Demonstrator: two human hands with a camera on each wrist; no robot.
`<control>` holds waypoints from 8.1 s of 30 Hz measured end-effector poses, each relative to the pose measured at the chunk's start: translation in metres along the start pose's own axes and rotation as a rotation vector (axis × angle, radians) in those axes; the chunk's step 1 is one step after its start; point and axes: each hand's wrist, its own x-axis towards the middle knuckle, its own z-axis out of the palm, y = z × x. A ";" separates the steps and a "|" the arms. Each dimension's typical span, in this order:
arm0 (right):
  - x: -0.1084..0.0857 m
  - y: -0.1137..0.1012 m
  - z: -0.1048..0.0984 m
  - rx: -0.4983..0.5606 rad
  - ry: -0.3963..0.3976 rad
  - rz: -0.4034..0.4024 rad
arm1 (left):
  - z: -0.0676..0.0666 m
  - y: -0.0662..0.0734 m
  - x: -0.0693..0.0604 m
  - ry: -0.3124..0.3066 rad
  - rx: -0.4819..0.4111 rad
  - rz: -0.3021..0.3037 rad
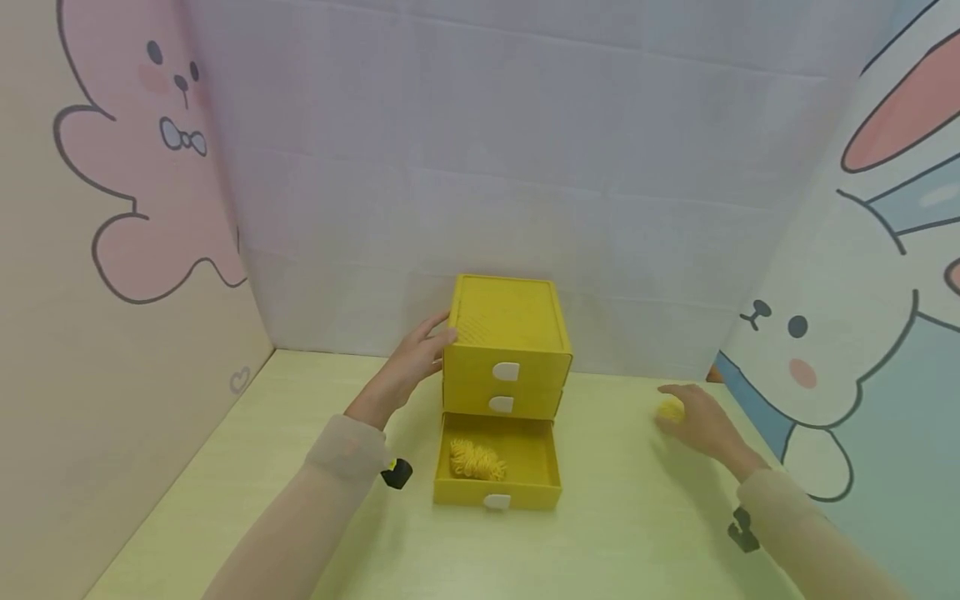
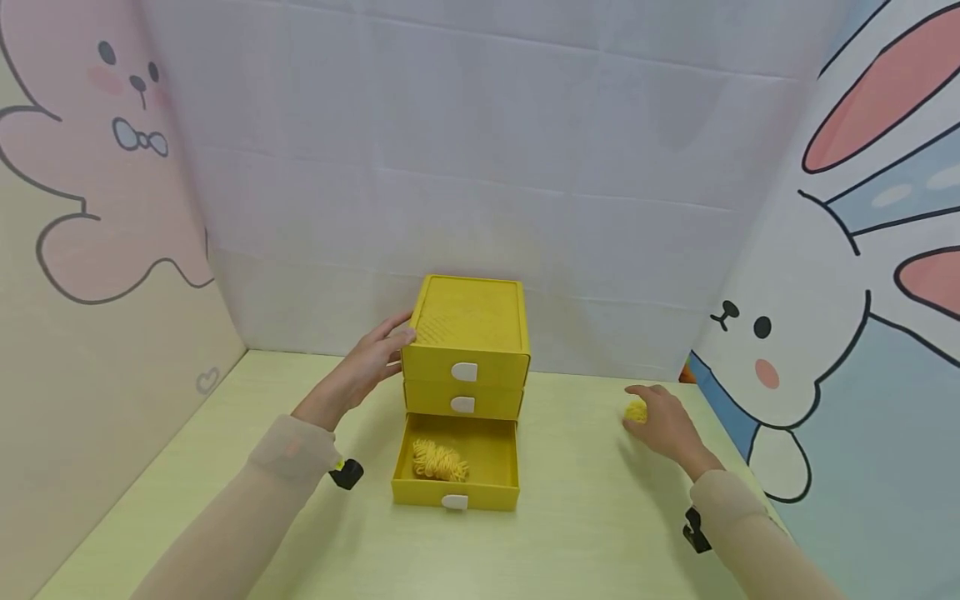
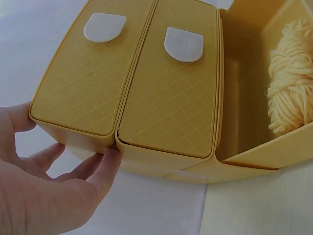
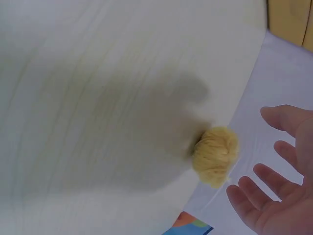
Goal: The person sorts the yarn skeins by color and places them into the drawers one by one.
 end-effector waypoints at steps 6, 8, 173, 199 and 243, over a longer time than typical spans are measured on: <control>-0.002 0.020 0.007 0.007 0.007 0.067 | 0.001 0.000 -0.001 -0.011 0.002 0.008; -0.003 0.025 0.009 0.007 0.000 0.088 | 0.001 -0.001 -0.001 -0.009 0.005 0.008; -0.055 -0.155 0.042 0.973 -0.667 0.336 | -0.005 0.000 -0.003 -0.013 -0.011 0.000; -0.074 -0.194 0.077 1.417 -0.901 0.425 | -0.005 0.000 -0.002 -0.006 -0.010 -0.009; -0.055 -0.245 0.115 1.632 -0.679 0.549 | -0.006 -0.002 -0.002 -0.012 -0.006 -0.008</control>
